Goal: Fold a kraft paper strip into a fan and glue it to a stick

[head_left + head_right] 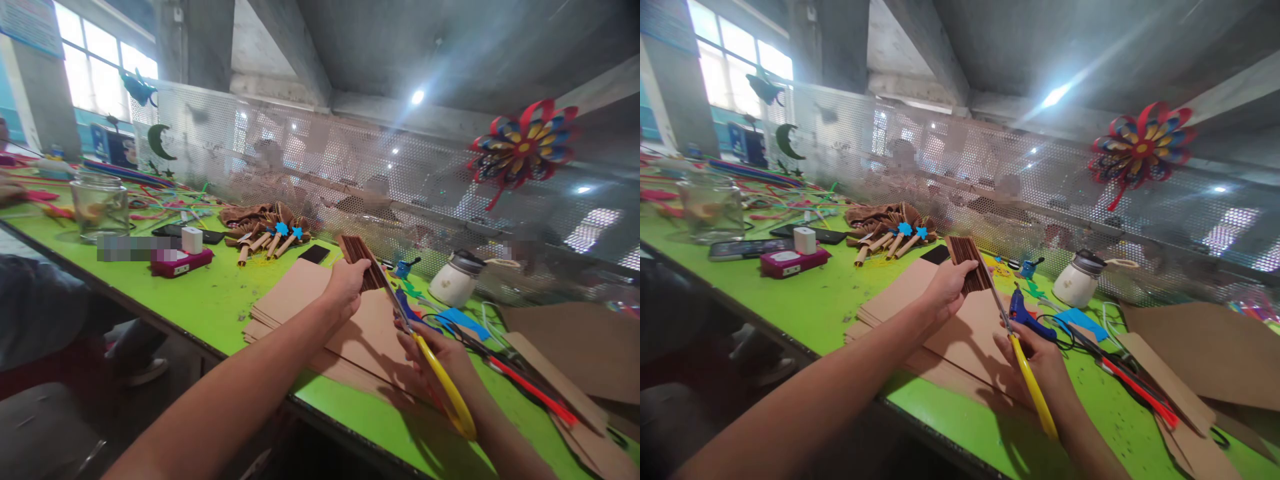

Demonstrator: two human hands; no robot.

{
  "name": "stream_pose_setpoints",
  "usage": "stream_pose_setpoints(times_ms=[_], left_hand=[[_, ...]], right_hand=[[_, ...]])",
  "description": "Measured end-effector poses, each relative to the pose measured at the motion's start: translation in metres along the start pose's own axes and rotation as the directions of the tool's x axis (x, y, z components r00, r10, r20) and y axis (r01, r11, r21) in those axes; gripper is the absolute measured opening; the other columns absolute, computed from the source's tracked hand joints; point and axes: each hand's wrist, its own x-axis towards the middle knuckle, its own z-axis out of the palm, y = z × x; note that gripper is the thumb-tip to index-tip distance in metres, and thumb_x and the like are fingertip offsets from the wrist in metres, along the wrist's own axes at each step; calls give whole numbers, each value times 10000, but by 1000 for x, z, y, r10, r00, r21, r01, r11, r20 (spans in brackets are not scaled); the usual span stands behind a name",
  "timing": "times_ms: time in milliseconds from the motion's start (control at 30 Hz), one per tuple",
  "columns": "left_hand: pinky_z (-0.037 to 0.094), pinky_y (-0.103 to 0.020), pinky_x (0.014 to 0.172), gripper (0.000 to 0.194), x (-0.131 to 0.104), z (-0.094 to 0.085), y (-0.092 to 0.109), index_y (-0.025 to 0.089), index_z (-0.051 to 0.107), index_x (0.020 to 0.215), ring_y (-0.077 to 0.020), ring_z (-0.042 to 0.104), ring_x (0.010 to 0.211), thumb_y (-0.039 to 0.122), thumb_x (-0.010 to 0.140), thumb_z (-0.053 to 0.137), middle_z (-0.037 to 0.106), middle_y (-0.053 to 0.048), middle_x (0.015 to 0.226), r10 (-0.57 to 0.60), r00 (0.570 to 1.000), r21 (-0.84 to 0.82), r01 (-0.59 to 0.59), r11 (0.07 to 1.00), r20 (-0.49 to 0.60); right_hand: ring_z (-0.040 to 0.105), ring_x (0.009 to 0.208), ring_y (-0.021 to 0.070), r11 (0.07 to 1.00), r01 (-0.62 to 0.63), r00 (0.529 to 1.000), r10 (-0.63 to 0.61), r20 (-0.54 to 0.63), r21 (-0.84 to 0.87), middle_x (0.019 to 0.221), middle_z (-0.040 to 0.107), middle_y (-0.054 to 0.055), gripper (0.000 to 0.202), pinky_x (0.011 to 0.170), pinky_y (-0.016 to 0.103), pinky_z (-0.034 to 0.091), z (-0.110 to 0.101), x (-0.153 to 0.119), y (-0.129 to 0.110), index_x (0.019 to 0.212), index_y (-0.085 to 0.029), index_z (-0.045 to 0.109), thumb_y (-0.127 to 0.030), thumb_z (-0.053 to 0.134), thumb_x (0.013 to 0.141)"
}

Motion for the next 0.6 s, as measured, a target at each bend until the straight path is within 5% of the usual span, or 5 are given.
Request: stream_pose_setpoints(times_ms=[600], left_hand=[[541,-398,671,124,-7,1,-7,94,557,784,-199,654,629,22,710,488,637,-65,608,-35,996,29,33,999,84]], right_hand=[[569,569,164,996,-3,1000,4,2,-94,677,635,54,512,488,237,456,-5,2,-15,1044,-141,661,-530,582,721]])
